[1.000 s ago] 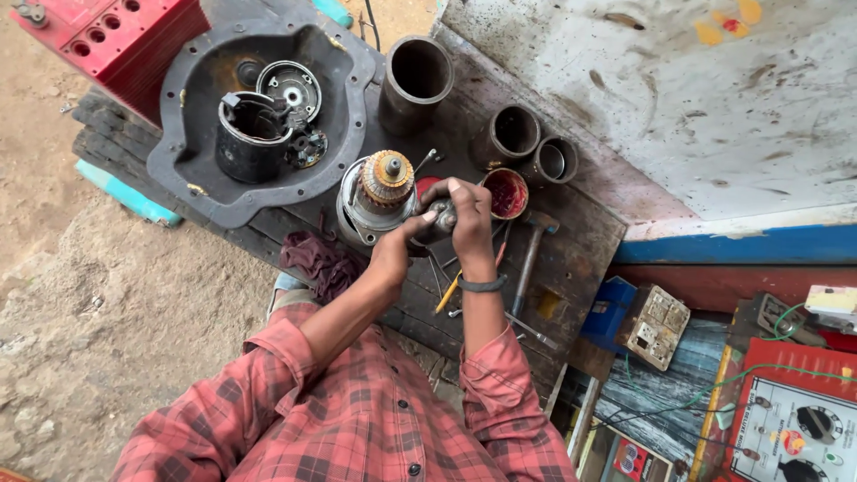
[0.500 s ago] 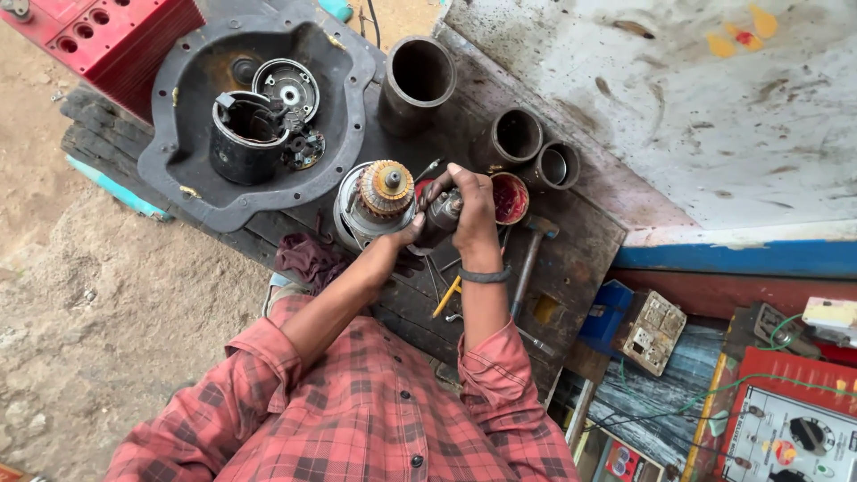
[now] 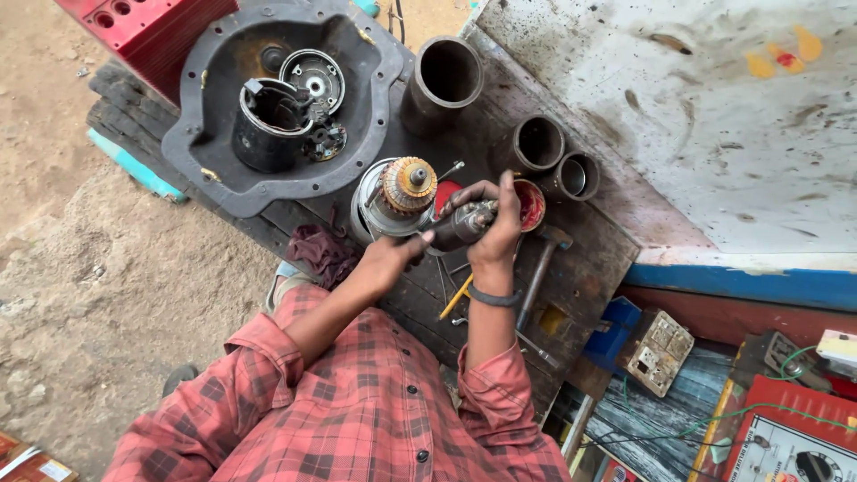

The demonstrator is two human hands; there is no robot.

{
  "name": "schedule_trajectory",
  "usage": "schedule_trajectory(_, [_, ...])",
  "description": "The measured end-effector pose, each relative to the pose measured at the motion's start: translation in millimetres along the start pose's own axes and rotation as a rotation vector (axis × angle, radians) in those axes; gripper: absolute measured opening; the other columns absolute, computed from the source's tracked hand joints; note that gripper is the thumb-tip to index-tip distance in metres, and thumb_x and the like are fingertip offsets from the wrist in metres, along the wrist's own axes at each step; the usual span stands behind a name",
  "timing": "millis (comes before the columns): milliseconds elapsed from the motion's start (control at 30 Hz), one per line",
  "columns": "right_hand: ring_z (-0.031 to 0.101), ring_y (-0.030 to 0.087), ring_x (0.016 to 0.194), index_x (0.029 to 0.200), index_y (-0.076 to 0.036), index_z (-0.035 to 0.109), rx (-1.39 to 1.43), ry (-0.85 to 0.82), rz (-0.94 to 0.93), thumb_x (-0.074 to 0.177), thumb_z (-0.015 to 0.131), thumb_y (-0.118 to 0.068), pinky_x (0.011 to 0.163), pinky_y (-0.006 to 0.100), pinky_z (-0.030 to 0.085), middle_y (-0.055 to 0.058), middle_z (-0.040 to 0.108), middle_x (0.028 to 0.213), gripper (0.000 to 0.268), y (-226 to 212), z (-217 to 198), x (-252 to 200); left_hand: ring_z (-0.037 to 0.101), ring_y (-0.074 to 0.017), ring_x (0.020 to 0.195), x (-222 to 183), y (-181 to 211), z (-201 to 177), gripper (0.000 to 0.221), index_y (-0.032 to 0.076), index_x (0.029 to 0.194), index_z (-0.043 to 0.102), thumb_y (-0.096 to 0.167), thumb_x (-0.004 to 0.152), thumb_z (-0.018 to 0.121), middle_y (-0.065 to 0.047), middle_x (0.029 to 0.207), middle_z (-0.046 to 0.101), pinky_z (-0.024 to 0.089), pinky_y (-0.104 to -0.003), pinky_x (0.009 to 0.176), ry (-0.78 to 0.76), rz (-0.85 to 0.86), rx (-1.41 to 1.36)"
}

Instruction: The recorder is repairing a motorcycle starter motor on a workbench, assembling components and using various tools.

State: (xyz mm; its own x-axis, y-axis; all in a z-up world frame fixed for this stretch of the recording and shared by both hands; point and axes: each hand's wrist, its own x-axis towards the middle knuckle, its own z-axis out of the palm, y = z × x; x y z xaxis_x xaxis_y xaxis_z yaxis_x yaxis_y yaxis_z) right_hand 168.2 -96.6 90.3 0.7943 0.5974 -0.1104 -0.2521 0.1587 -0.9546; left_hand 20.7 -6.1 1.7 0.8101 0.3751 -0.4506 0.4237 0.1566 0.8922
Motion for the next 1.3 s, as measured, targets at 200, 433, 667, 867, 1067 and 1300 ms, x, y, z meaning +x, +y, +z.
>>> schedule_trajectory(200, [0.067, 0.031, 0.071, 0.079, 0.006, 0.062, 0.108, -0.019, -0.008, 0.098, 0.026, -0.077, 0.074, 0.042, 0.057, 0.020, 0.065, 0.076, 0.093, 4, 1, -7, 0.063, -0.0236, 0.079, -7, 7, -8, 0.064, -0.011, 0.093, 0.074, 0.051, 0.097, 0.058, -0.019, 0.085, 0.073, 0.047, -0.035, 0.074, -0.060, -0.181, -0.161])
schedule_trajectory(433, [0.067, 0.031, 0.073, 0.081, 0.006, 0.061, 0.131, 0.012, -0.023, 0.101, 0.023, -0.075, 0.076, 0.043, 0.058, 0.020, 0.065, 0.078, 0.092, 14, 1, -12, 0.068, -0.0222, 0.082, 21, -52, 4, 0.039, -0.008, 0.096, 0.075, 0.024, 0.081, 0.058, -0.014, 0.090, 0.077, 0.052, -0.033, 0.075, -0.217, 0.071, -0.411])
schedule_trajectory(667, [0.067, 0.029, 0.071, 0.082, 0.006, 0.062, 0.088, -0.018, -0.059, 0.101, 0.023, -0.077, 0.074, 0.041, 0.058, 0.019, 0.066, 0.078, 0.093, 16, 2, -11, 0.065, -0.0192, 0.080, 1, -6, 4, 0.030, -0.004, 0.102, 0.074, 0.020, 0.084, 0.074, -0.011, 0.091, 0.074, 0.050, -0.032, 0.071, -0.121, -0.100, -0.530])
schedule_trajectory(867, [0.067, 0.029, 0.071, 0.082, 0.005, 0.062, 0.124, -0.010, -0.043, 0.100, 0.023, -0.076, 0.074, 0.040, 0.059, 0.020, 0.067, 0.078, 0.092, 17, -4, -8, 0.067, -0.0122, 0.084, -2, 4, 5, 0.033, 0.000, 0.106, 0.073, 0.014, 0.077, 0.081, -0.004, 0.094, 0.075, 0.052, -0.026, 0.078, 0.004, -0.068, -0.435])
schedule_trajectory(1067, [0.067, 0.030, 0.072, 0.083, 0.005, 0.062, 0.122, 0.021, -0.041, 0.102, 0.026, -0.075, 0.075, 0.041, 0.058, 0.019, 0.066, 0.079, 0.089, 16, -4, -9, 0.065, -0.0136, 0.075, -3, 4, 6, 0.025, -0.004, 0.097, 0.075, 0.013, 0.080, 0.078, -0.008, 0.085, 0.075, 0.050, -0.028, 0.070, -0.002, -0.031, -0.435])
schedule_trajectory(1300, [0.067, 0.029, 0.071, 0.081, 0.005, 0.062, 0.127, 0.013, -0.042, 0.102, 0.028, -0.073, 0.075, 0.042, 0.059, 0.020, 0.066, 0.077, 0.088, 13, -3, -8, 0.065, -0.0141, 0.062, -10, 18, -3, 0.033, -0.007, 0.089, 0.076, 0.026, 0.089, 0.072, -0.009, 0.075, 0.077, 0.045, -0.029, 0.059, 0.069, -0.190, -0.444])
